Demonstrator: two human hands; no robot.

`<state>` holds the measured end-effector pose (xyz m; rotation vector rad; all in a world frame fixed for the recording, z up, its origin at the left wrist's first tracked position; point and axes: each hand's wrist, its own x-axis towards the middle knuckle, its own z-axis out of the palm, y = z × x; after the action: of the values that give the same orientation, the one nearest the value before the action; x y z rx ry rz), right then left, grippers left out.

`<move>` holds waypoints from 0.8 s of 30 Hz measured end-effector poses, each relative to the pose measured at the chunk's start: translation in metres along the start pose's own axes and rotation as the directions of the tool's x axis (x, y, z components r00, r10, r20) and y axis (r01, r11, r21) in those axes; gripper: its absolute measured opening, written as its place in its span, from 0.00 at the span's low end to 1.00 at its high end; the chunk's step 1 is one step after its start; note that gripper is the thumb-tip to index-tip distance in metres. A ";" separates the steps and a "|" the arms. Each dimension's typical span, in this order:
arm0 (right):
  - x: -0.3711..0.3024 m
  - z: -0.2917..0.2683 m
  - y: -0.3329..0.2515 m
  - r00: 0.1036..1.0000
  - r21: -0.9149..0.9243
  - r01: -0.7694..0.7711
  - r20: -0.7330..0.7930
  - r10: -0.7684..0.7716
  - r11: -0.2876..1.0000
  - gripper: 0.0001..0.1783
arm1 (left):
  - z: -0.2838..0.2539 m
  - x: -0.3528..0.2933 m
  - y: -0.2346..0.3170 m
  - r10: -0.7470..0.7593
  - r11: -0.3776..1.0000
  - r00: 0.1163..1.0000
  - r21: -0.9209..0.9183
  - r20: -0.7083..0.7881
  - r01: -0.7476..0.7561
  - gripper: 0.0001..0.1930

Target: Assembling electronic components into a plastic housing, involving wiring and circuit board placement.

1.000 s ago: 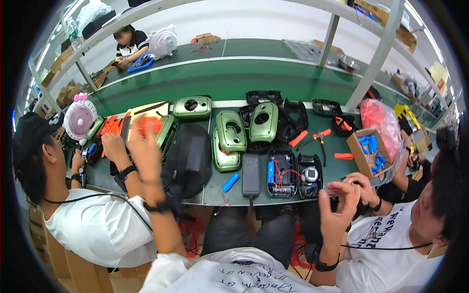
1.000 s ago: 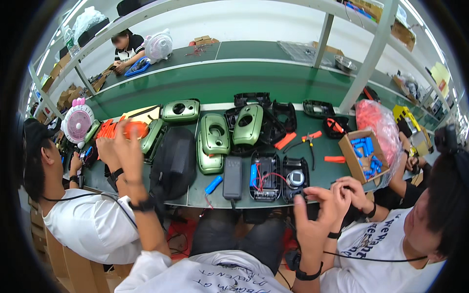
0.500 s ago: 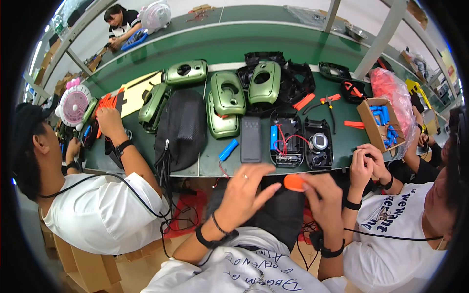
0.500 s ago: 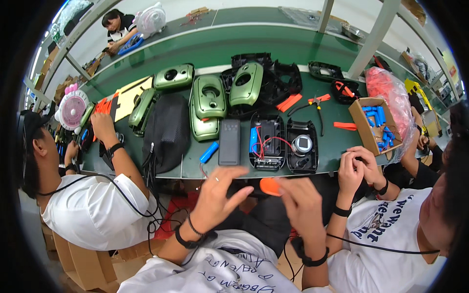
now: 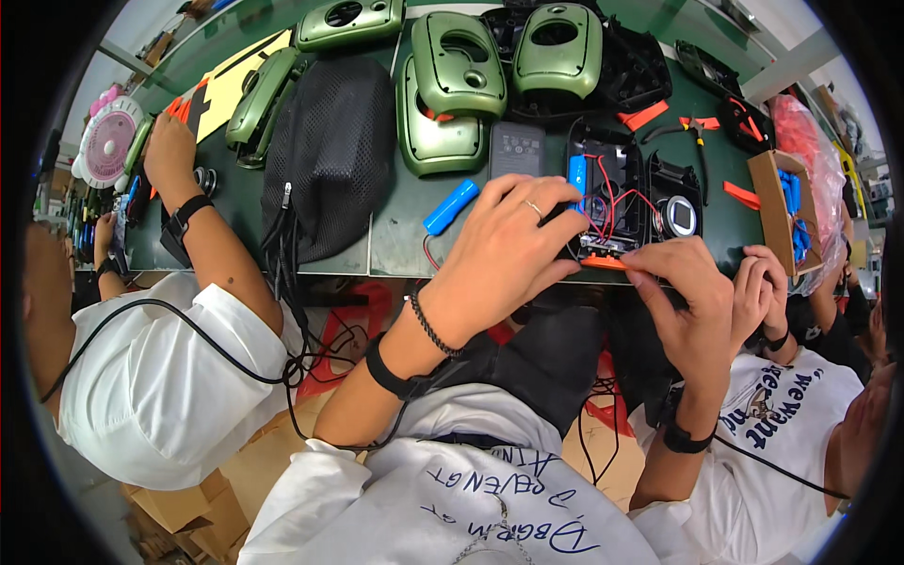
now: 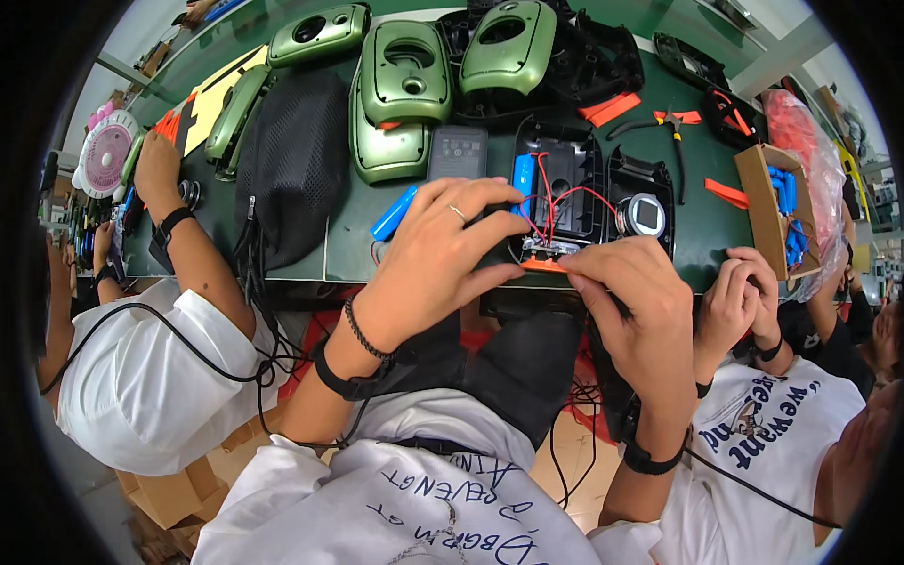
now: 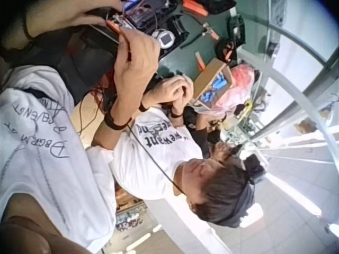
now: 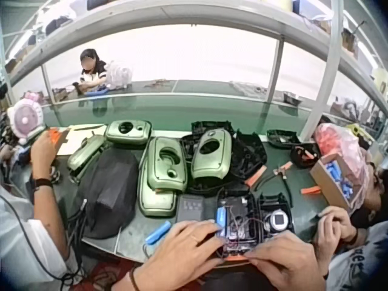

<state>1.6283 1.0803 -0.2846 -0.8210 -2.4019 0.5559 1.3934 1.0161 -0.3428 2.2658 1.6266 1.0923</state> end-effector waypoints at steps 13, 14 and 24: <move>-0.008 0.010 0.006 0.998 -0.009 -0.037 -0.045 0.037 0.999 0.08 | 0.005 -0.006 -0.010 0.041 0.999 0.998 -0.021 -0.052 -0.043 0.20; -0.008 0.009 0.006 0.998 -0.009 -0.040 -0.045 0.039 0.999 0.08 | 0.005 -0.006 -0.010 0.041 0.999 0.998 -0.023 -0.050 -0.043 0.20; -0.009 0.010 0.008 0.999 -0.012 -0.018 -0.033 0.017 1.000 0.09 | 0.005 -0.005 -0.010 0.039 0.999 0.997 -0.010 -0.060 -0.040 0.20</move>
<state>1.6316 1.0784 -0.2996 -0.8505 -2.3730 0.5312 1.3885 1.0173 -0.3539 2.2889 1.5992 1.1859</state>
